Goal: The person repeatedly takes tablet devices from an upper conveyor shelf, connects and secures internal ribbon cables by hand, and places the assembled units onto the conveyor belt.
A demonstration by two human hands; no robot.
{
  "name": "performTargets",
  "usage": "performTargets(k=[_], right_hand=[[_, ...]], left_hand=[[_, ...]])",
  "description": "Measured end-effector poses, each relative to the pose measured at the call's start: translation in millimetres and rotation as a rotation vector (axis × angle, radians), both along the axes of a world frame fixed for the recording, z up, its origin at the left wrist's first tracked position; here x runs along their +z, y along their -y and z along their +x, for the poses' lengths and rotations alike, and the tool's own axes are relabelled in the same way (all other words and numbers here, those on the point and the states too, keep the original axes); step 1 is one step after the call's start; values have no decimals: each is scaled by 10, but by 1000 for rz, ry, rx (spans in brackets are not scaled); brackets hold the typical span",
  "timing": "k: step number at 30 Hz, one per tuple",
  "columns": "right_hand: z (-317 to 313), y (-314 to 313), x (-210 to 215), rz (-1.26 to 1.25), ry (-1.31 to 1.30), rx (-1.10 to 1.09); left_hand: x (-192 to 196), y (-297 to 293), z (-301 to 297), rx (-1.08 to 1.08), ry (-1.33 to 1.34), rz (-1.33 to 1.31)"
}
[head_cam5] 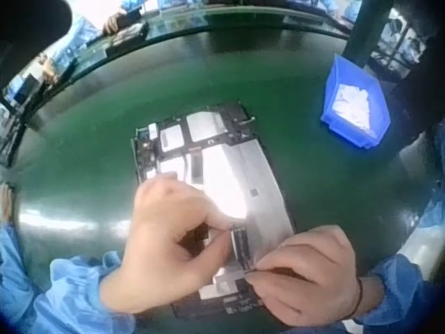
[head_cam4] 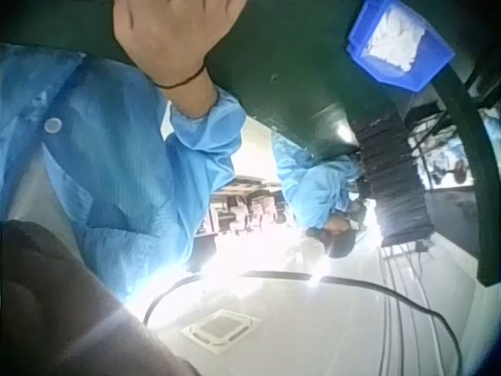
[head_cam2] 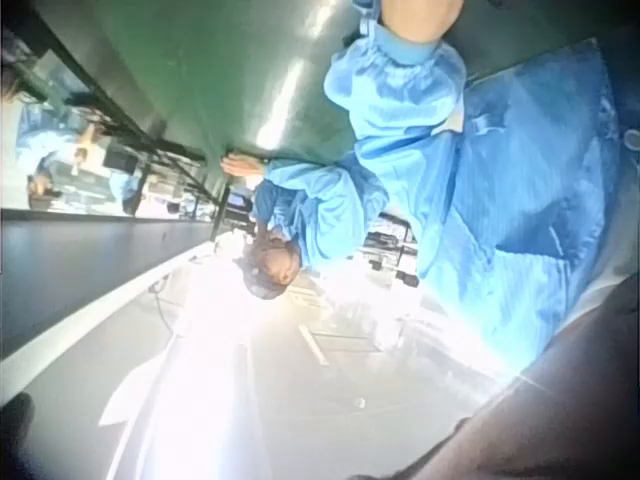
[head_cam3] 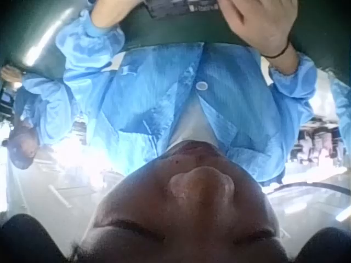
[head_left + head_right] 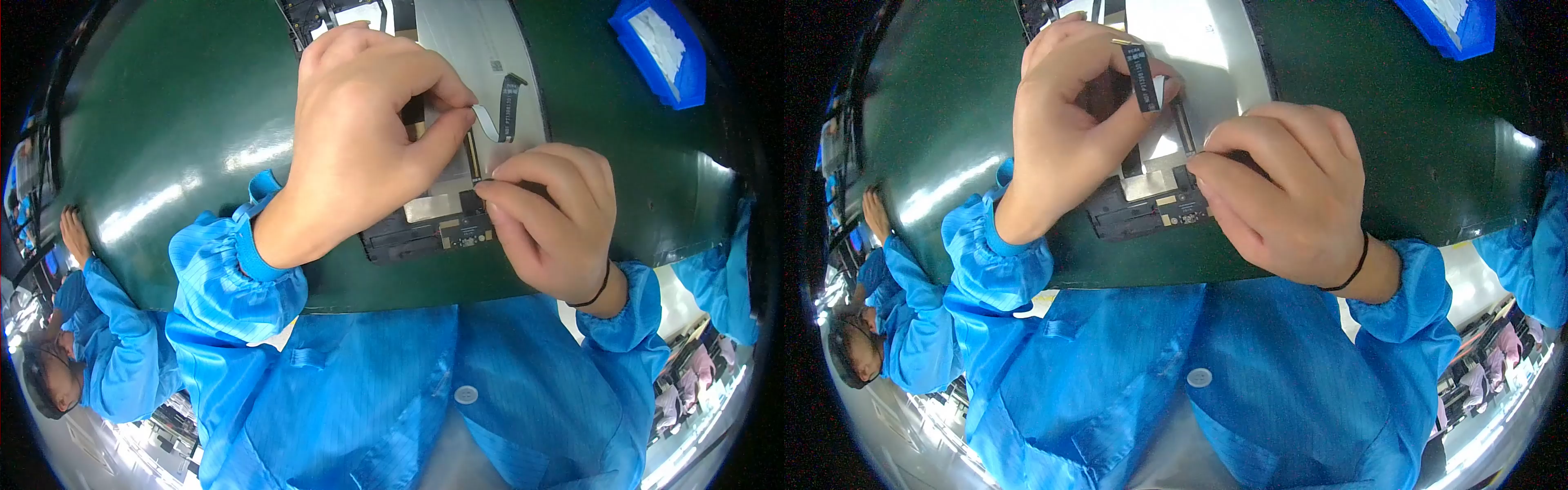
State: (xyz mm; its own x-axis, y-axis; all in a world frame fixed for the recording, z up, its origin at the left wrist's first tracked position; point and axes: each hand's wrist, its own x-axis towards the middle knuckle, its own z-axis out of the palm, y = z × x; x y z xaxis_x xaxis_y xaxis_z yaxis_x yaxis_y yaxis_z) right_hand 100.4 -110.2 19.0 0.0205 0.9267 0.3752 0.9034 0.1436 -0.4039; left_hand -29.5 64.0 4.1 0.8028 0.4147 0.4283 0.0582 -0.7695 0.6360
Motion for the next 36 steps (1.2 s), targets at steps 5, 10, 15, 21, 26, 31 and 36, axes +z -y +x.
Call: performTargets(k=[5,10,15,21,26,31,36], right_hand=[[-24,-12,-5,23,8,5],[-49,-11,-6,9,22,-7],[-41,-37,-33,11,21,-5],[-43,-32,2,26,25,-4],[-46,-41,8,4,2,-8],[-43,-37,3,21,12,-7],[-42,-36,3,27,20,-7]], left_hand=[[44,-8,-21,14,-67,-47],[23,18,-31,16,4,-18],[-26,-2,-23,27,39,-13],[-5,-25,-23,2,-14,-31],[-8,-45,-44,-14,-44,54],[5,-32,-50,-9,-72,39],[11,-34,-51,-17,-66,41]])
